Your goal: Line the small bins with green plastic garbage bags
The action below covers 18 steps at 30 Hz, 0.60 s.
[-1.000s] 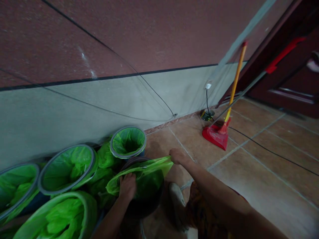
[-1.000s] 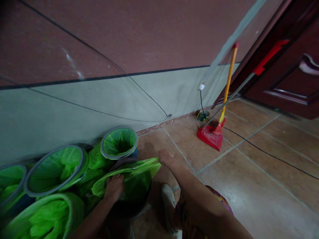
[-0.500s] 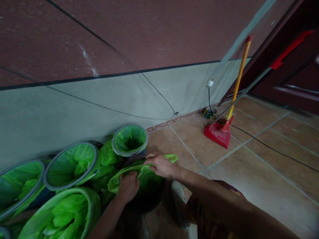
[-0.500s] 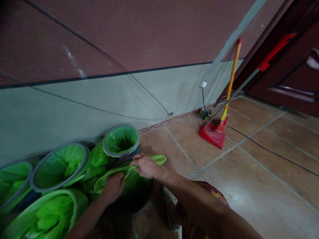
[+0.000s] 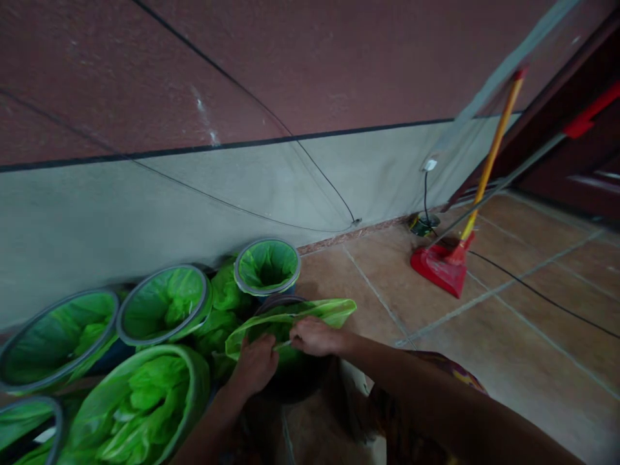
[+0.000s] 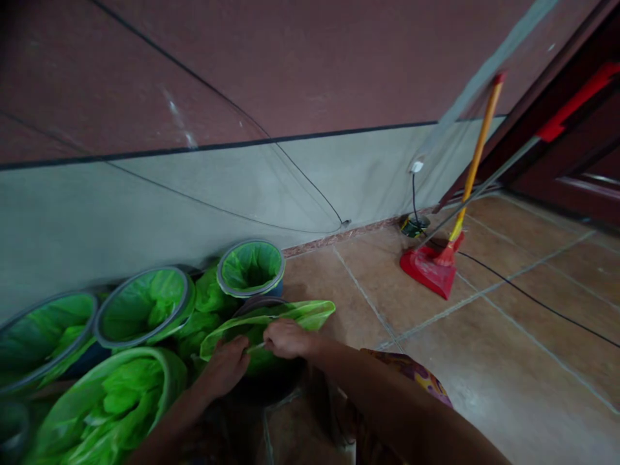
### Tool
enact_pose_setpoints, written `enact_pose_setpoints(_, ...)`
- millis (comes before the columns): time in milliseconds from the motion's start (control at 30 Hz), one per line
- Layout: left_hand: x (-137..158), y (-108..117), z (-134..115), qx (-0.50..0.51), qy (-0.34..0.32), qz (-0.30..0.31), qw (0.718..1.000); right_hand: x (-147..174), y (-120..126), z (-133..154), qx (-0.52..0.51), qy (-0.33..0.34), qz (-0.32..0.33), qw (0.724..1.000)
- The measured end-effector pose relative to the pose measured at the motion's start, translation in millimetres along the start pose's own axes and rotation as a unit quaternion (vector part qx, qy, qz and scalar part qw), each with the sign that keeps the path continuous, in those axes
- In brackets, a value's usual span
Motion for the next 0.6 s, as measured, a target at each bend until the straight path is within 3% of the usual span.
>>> enact_pose_setpoints(100,1,4,0,0.018,0.005,-0.014,1.000,3,5,2,-0.083,-0.022,0.067,0.994)
enact_pose_setpoints(200,-1,9,-7,0.098,-0.027,-0.037,0.994,5,9,3,-0.151,-0.032,0.088,0.984)
enact_pose_setpoints(333,-7,13,-19,0.202,-0.065,-0.053,0.976,7,17,0,-0.169,-0.058,0.083,0.980)
enact_pose_setpoints(433,-10,12,-20,0.190,-0.051,-0.058,0.979,5,22,-6,-0.155,-0.059,0.100,0.981)
enact_pose_setpoints(500,-11,10,-19,0.166,-0.046,-0.055,0.983,1,26,-14,-0.122,-0.087,0.073,0.986)
enact_pose_setpoints(600,-11,7,-20,0.137,-0.047,-0.055,0.988,-9,29,-30,-0.065,-0.160,-0.026,0.985)
Point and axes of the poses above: each hand's wrist, its own x-axis away from the middle knuckle, its own y-axis out of the back of the hand, z = x × y, the point moved 3 cm from there along -x, towards the middle knuckle, and after that the axes turned 6 degrees about -y, right-handed, at the moved point
